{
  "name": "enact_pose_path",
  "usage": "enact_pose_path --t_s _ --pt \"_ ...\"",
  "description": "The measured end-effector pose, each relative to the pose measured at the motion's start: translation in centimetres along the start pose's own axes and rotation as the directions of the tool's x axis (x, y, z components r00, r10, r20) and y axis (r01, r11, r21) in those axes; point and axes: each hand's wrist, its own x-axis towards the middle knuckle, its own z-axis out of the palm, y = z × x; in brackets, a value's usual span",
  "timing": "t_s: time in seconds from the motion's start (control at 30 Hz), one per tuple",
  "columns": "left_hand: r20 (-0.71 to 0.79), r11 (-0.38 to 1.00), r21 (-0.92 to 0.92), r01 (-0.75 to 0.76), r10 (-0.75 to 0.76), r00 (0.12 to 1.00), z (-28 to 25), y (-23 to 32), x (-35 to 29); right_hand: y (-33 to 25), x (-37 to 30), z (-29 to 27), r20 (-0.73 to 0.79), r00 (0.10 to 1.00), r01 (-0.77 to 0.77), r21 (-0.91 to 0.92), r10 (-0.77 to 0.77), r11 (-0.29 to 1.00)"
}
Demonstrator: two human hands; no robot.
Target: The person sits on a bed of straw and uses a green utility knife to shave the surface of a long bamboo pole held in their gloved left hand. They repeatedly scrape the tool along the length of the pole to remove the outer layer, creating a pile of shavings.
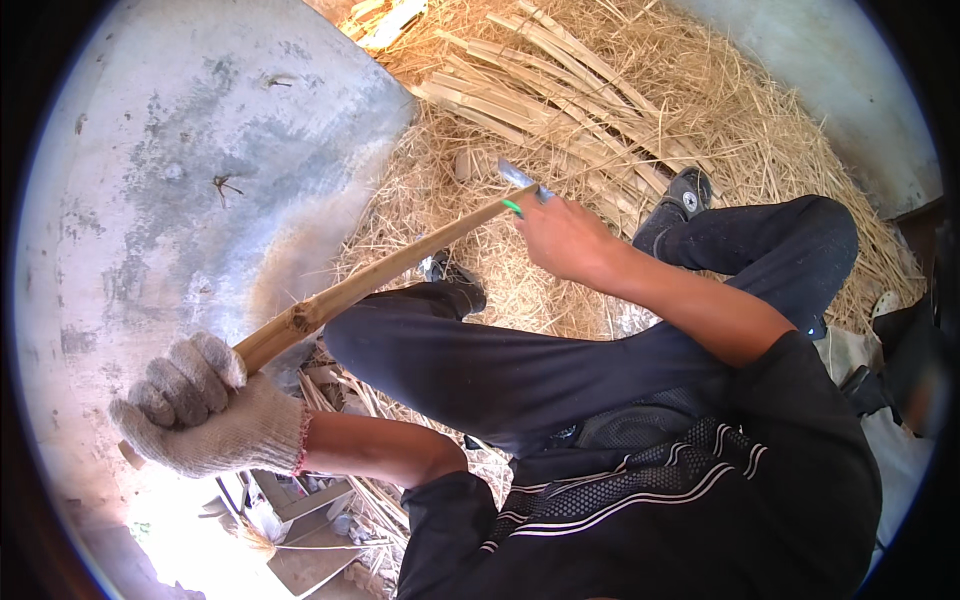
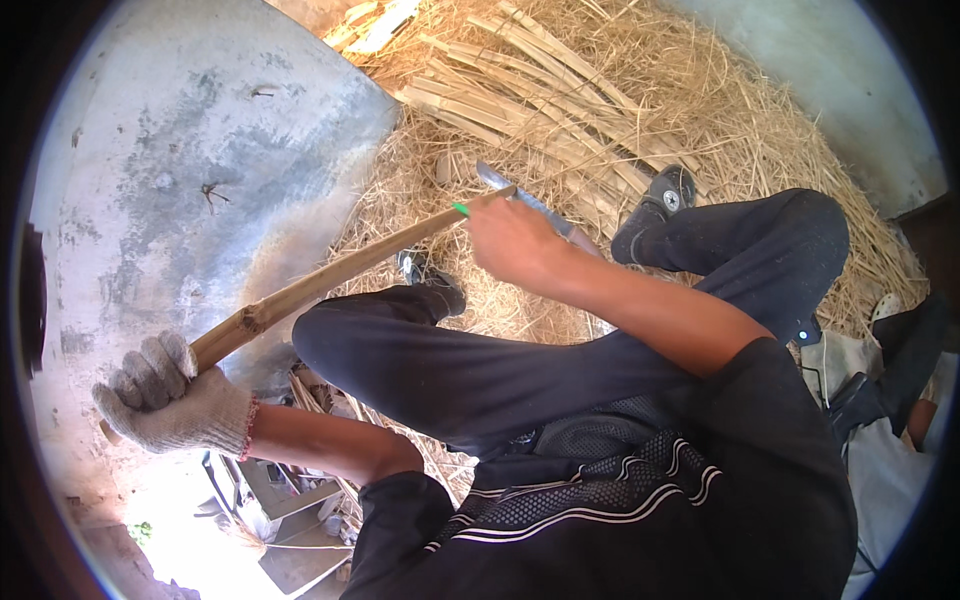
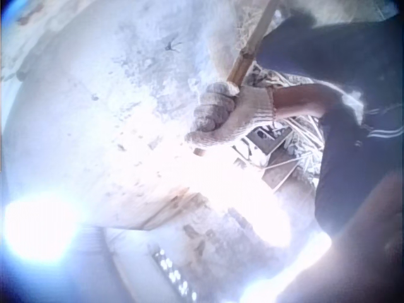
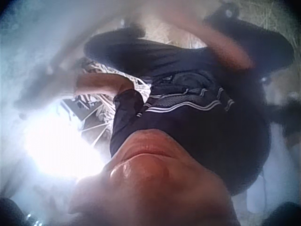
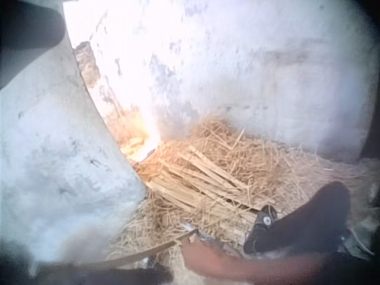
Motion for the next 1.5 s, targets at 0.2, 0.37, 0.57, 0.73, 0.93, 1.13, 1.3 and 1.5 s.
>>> enact_pose_path --t_s 0.2,0.37,0.57,0.73,0.93,1.13,1.3,1.5 --pt "0.053 0.999 0.024 -0.036 0.035 0.998 0.7 0.3 0.7 -3.4 -0.1 1.4 0.212 0.976 0.012 0.181 -0.051 0.983" --pt "0.190 0.998 -0.063 -0.004 0.016 0.982 0.8 -0.1 0.4 1.9 0.9 3.4 0.214 0.975 -0.112 0.217 0.065 0.970" --pt "0.185 0.998 -0.059 0.011 0.000 0.983 1.4 -0.4 1.1 0.0 1.3 3.5 0.081 0.996 0.006 0.254 -0.028 0.967" --pt "0.250 0.995 -0.093 0.036 -0.011 0.968 2.0 -0.9 1.5 -0.1 2.1 1.9 0.087 0.995 0.027 0.252 -0.051 0.967" --pt "0.207 0.999 -0.051 0.018 -0.007 0.978 2.9 -1.1 2.0 0.2 2.4 2.8 0.133 0.991 -0.029 0.221 -0.001 0.975" --pt "0.113 1.000 -0.017 -0.024 0.025 0.993 1.0 -1.6 2.5 -2.9 1.8 0.4 0.209 0.977 -0.009 0.232 -0.041 0.973" --pt "0.184 0.993 -0.120 0.018 0.005 0.983 0.5 -1.8 2.7 1.3 3.3 3.4 0.142 0.990 -0.033 0.079 0.022 0.996" --pt "0.086 0.998 -0.062 -0.012 0.017 0.996 1.0 -1.4 1.9 -3.5 1.1 0.1 0.181 0.983 0.011 0.140 -0.036 0.990"
